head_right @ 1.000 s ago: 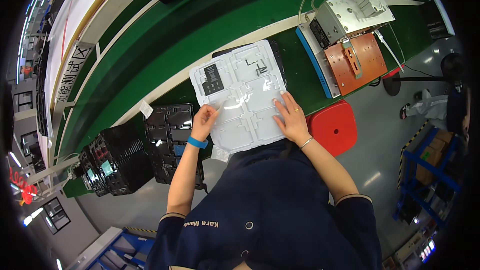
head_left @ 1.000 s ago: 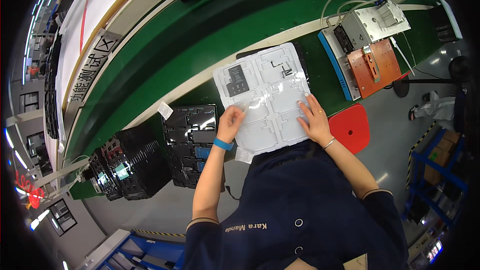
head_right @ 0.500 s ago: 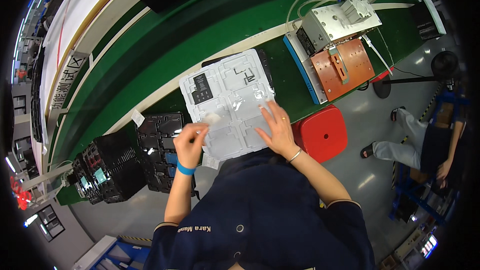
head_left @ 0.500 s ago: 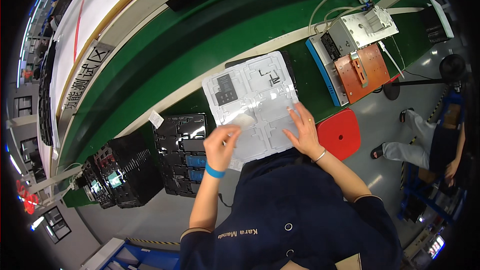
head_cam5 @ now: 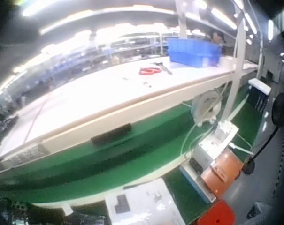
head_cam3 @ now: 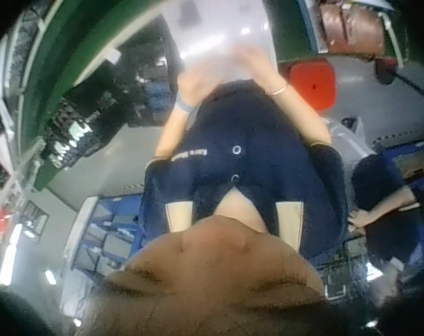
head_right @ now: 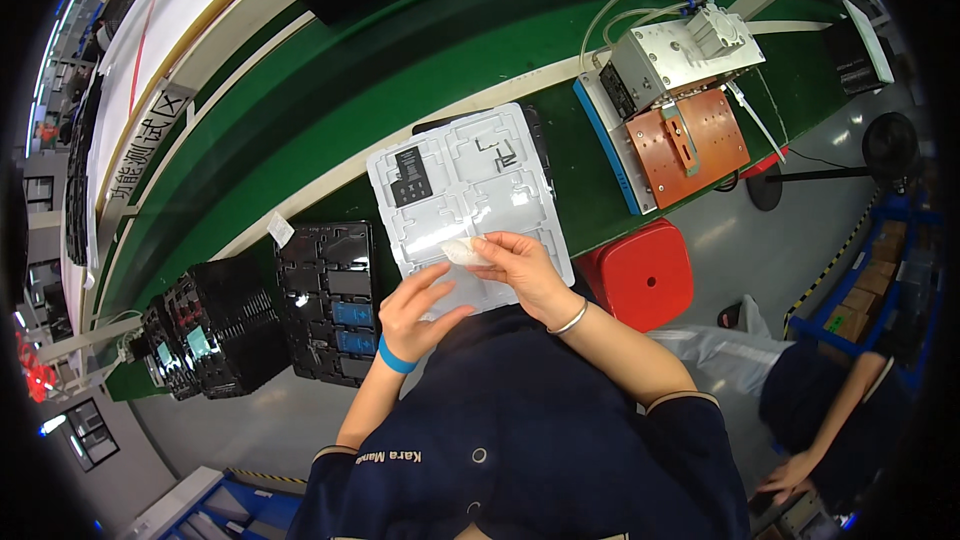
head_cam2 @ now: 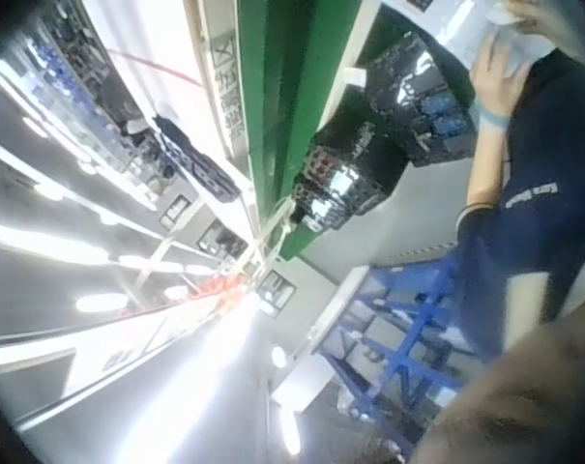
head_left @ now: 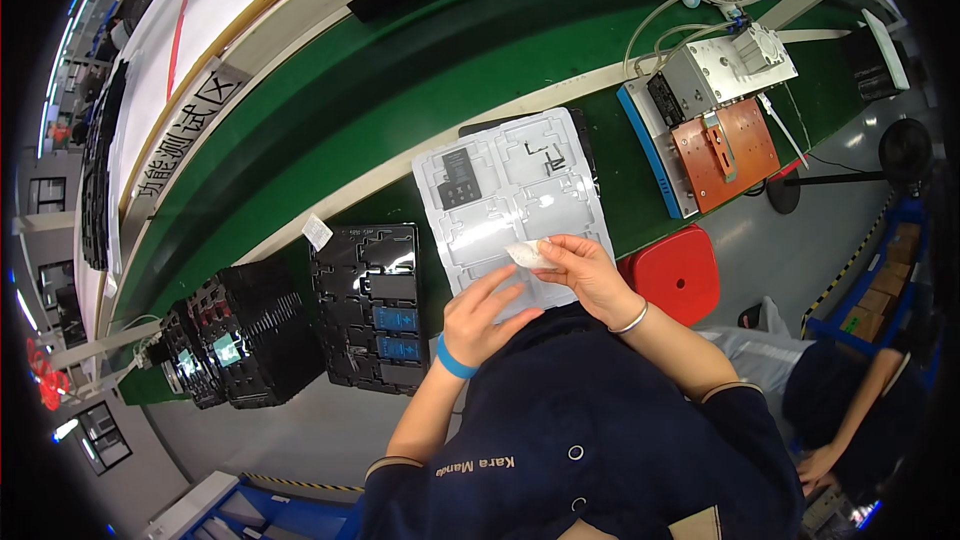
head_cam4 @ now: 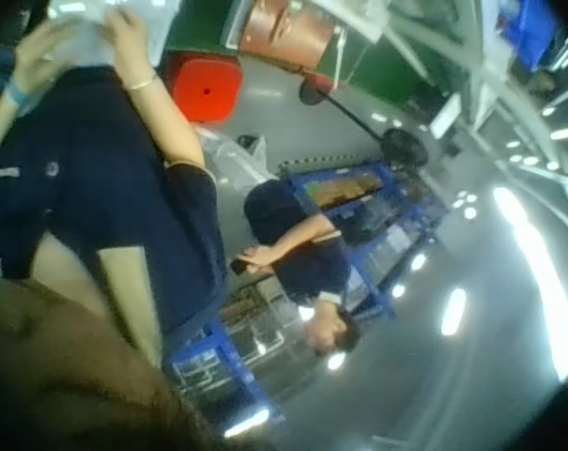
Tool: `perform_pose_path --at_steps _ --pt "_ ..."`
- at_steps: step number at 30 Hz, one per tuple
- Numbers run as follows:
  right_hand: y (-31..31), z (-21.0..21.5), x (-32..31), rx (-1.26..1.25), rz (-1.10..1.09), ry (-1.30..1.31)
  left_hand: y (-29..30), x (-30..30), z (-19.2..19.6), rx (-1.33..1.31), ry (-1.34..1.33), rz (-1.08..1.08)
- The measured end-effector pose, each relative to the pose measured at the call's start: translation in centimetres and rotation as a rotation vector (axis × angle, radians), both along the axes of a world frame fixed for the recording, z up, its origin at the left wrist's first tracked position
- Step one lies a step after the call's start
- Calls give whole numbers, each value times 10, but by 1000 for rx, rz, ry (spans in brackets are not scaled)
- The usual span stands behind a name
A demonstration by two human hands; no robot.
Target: The person organizes plastic trays containing batteries on the table, places a battery into a machine fixture, and adjusts the fixture using an allen wrench.
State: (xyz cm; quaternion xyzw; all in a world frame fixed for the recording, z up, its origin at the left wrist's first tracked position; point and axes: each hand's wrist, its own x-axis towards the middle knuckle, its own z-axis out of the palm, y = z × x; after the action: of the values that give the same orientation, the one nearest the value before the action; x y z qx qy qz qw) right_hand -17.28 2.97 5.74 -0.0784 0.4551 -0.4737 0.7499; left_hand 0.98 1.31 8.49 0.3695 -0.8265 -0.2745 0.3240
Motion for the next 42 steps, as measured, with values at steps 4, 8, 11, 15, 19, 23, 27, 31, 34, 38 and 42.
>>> perform_pose_path --at_steps 4,8,11,15,19,23,27,31,34,38,42 --pt "1 -2 7 -116 23 147 4 -7 2 667 495 437" --pt "2 -1 15 -289 48 251 -7 -1 -5 1085 694 355" --pt "1 1 15 -194 54 128 -1 2 -12 991 657 228" --pt "0 5 15 -98 52 45 3 -1 -8 953 642 228" --pt "-2 3 16 -70 45 34 1 -2 -5 949 642 255" --pt "-4 9 16 -186 113 66 -4 3 -4 984 677 303" --pt "2 -2 13 -292 60 132 -8 -1 -5 915 660 321" --pt "9 -16 18 -409 -97 296 -7 -1 -21 803 615 377" --pt "8 -9 20 -645 99 640 -4 7 -33 769 639 425" --pt "8 -1 19 -808 117 801 -3 -4 -17 745 612 406" --pt "9 5 20 -727 -20 662 -5 -6 -11 606 410 207"
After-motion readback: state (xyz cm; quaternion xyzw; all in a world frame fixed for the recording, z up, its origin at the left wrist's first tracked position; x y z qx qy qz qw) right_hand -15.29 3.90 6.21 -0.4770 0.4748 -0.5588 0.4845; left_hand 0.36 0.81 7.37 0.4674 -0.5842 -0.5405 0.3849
